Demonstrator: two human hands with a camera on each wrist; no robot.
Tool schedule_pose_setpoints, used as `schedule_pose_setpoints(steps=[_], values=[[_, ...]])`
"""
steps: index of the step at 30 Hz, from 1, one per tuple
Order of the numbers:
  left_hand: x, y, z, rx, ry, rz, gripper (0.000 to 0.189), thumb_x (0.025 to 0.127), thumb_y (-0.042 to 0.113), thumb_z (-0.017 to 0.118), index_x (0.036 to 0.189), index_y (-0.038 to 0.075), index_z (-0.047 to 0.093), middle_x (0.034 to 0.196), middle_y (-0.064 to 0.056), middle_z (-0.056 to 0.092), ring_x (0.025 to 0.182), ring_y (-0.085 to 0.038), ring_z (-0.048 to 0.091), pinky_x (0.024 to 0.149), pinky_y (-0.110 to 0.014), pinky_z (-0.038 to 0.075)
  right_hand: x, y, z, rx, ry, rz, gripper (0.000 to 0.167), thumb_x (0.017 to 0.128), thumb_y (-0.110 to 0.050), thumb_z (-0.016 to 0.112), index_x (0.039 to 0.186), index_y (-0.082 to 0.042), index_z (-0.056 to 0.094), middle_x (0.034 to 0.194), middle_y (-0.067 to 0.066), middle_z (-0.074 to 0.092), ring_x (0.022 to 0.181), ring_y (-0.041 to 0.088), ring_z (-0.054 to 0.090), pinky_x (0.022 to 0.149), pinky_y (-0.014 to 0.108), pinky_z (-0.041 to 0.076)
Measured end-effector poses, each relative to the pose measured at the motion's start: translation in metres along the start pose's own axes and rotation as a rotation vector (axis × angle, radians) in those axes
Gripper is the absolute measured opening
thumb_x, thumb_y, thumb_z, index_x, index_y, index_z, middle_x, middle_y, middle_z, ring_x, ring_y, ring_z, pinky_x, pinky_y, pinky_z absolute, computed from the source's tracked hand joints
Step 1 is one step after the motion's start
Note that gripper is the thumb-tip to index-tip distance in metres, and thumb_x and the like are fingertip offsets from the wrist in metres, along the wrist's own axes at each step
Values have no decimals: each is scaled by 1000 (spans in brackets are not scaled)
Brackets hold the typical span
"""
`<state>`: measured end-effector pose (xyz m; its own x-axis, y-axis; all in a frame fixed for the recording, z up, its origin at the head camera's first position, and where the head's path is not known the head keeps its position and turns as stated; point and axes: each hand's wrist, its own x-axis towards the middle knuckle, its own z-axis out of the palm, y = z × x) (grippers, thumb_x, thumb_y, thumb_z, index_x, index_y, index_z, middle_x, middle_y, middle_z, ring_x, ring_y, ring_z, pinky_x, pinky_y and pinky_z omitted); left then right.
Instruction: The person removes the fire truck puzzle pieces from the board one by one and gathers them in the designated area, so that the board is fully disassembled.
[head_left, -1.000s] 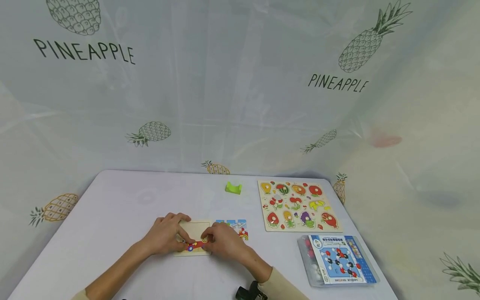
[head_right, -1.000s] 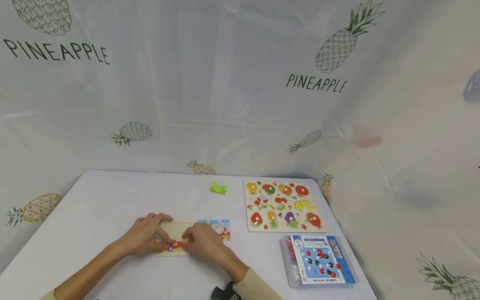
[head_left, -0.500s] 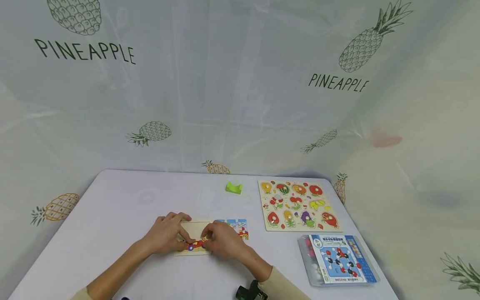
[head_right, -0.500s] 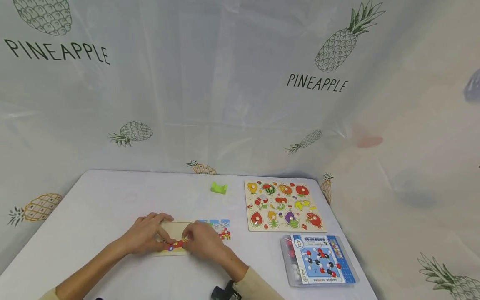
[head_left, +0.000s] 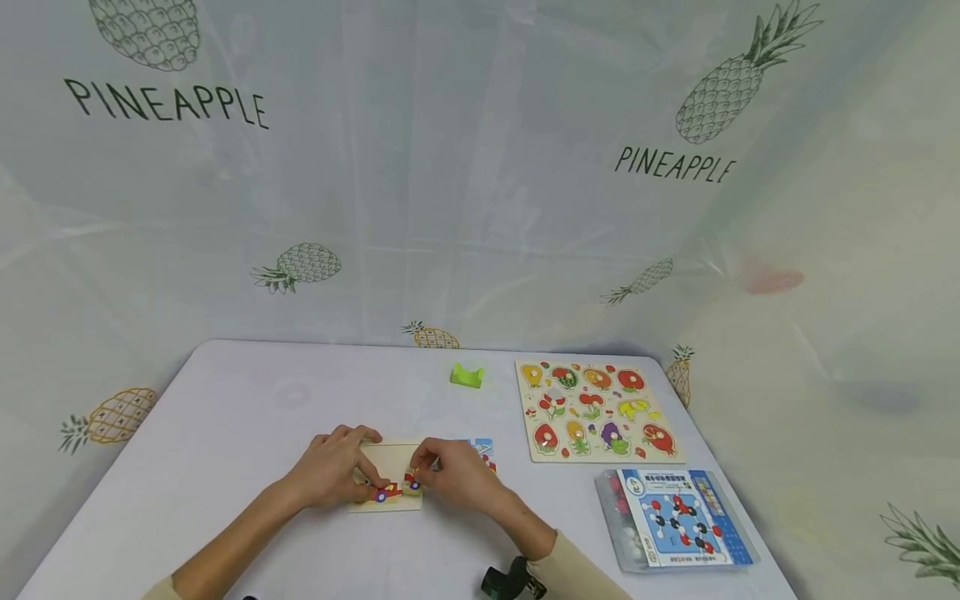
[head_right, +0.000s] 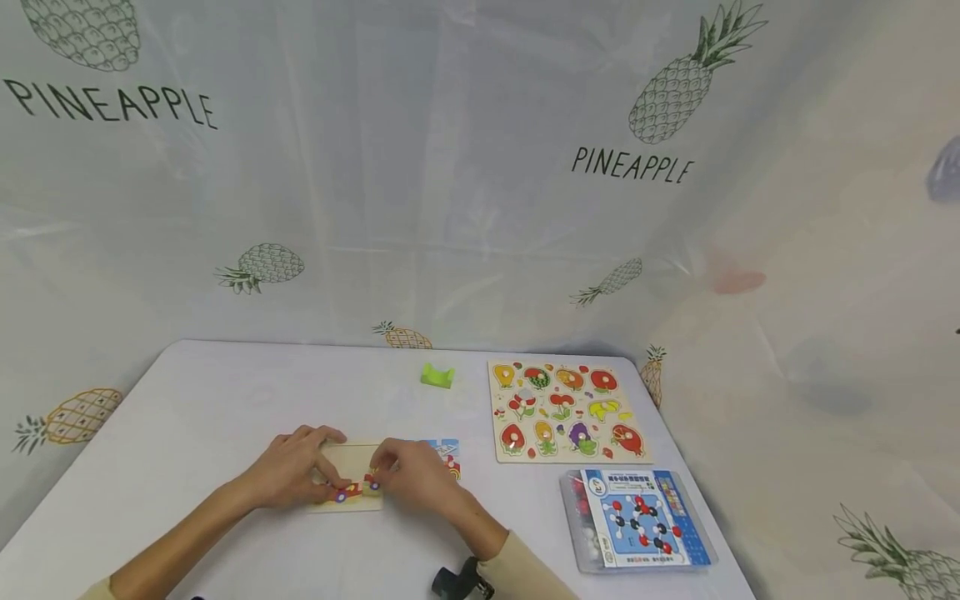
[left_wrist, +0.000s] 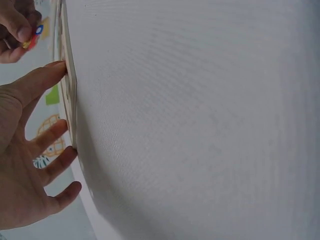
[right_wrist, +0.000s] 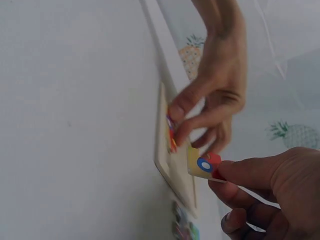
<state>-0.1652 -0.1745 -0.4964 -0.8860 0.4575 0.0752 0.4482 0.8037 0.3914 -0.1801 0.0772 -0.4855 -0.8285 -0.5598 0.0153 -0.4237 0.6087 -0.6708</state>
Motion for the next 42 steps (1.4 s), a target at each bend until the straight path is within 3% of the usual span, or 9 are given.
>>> schedule_pose_setpoints(steps=[6, 16, 24, 42], values=[[0, -1, 1, -8, -3, -2, 19, 71, 37, 88, 78, 49, 77, 133, -1, 59, 119, -32, 51, 87, -66, 39, -13, 14, -27, 47, 2, 77, 5, 94, -18, 70, 98, -20, 69, 83, -13, 63, 65, 5, 53, 56, 22, 44], [-1, 0, 0, -8, 4, 2, 14, 72, 41, 88, 78, 49, 77, 132, -1, 59, 119, -32, 51, 86, -64, 40, -40, 43, -58, -24, -46, 149, 3, 91, -15, 70, 94, -16, 71, 81, -10, 62, 72, 8, 55, 63, 24, 46], [-2, -1, 0, -9, 5, 2, 15, 72, 40, 88, 79, 48, 77, 133, -1, 58, 119, -32, 51, 86, -63, 40, -50, 55, -60, -47, -110, 198, 5, 88, -11, 75, 90, -12, 70, 77, -9, 62, 69, 8, 54, 64, 24, 45], [-2, 0, -1, -24, 3, 4, 15, 73, 37, 88, 79, 46, 78, 132, -2, 59, 119, -33, 51, 86, -63, 40, -51, 58, -53, -87, -68, 177, 11, 86, -12, 78, 83, -16, 68, 73, -10, 61, 66, 7, 51, 61, 24, 42]])
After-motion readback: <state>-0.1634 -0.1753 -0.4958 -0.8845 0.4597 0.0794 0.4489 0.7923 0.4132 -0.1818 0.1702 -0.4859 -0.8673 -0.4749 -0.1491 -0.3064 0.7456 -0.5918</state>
